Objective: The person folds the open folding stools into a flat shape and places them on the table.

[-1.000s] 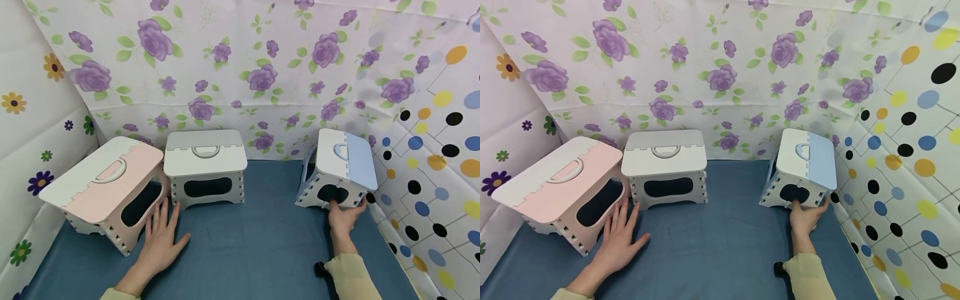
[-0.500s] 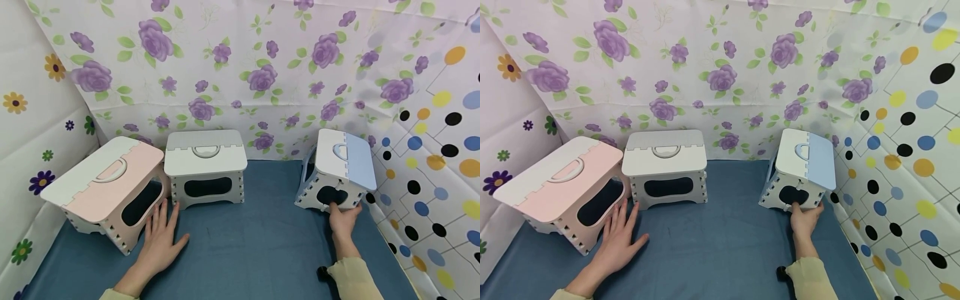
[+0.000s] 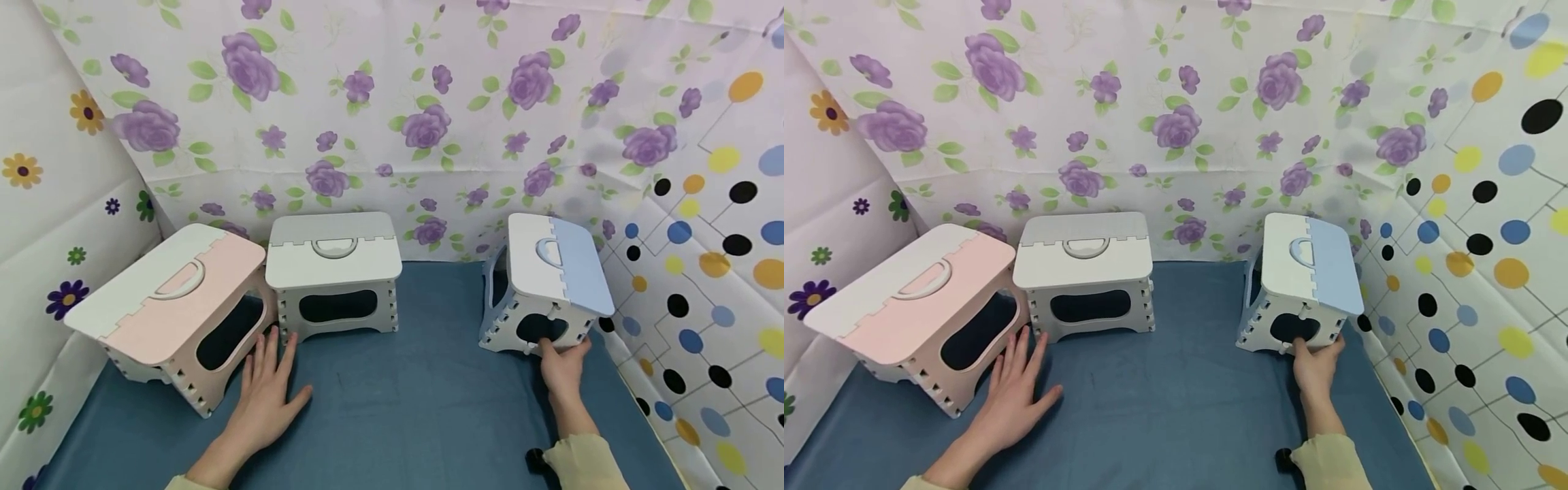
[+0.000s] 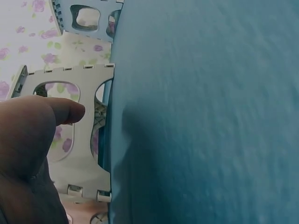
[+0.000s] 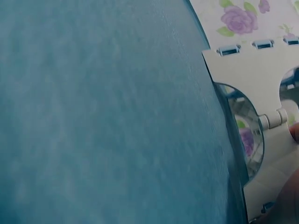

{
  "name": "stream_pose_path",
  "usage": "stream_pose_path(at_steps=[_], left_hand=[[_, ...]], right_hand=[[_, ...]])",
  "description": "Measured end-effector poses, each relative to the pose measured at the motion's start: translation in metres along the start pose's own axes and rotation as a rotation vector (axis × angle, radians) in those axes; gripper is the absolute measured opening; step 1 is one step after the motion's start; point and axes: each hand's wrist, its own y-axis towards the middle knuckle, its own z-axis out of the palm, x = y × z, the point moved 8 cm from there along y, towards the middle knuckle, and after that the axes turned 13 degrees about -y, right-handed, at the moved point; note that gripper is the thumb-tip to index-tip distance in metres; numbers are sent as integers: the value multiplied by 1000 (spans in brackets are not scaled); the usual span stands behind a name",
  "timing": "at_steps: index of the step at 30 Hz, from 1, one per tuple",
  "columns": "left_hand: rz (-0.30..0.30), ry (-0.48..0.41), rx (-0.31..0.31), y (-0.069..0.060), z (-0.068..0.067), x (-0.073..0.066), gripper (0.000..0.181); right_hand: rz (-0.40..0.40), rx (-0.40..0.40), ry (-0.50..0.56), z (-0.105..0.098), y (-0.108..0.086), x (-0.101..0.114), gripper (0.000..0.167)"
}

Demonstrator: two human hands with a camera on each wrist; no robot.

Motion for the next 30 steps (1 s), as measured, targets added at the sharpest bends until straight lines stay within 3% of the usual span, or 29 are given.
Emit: stream_pose_path(at_steps=[8, 15, 22, 30], left_hand=[[15, -49, 30, 0, 5, -12, 98], [18, -55, 45, 0, 12, -12, 97], [17, -57, 49, 0, 13, -15, 89], [30, -51, 13, 1, 7, -17, 80]], right_hand=[[-61, 120, -51, 1, 0, 1, 87], [-75, 195, -86, 3, -1, 2, 84], [-58, 207, -116, 2, 0, -1, 84], [-38, 198, -127, -3, 1, -6, 84]])
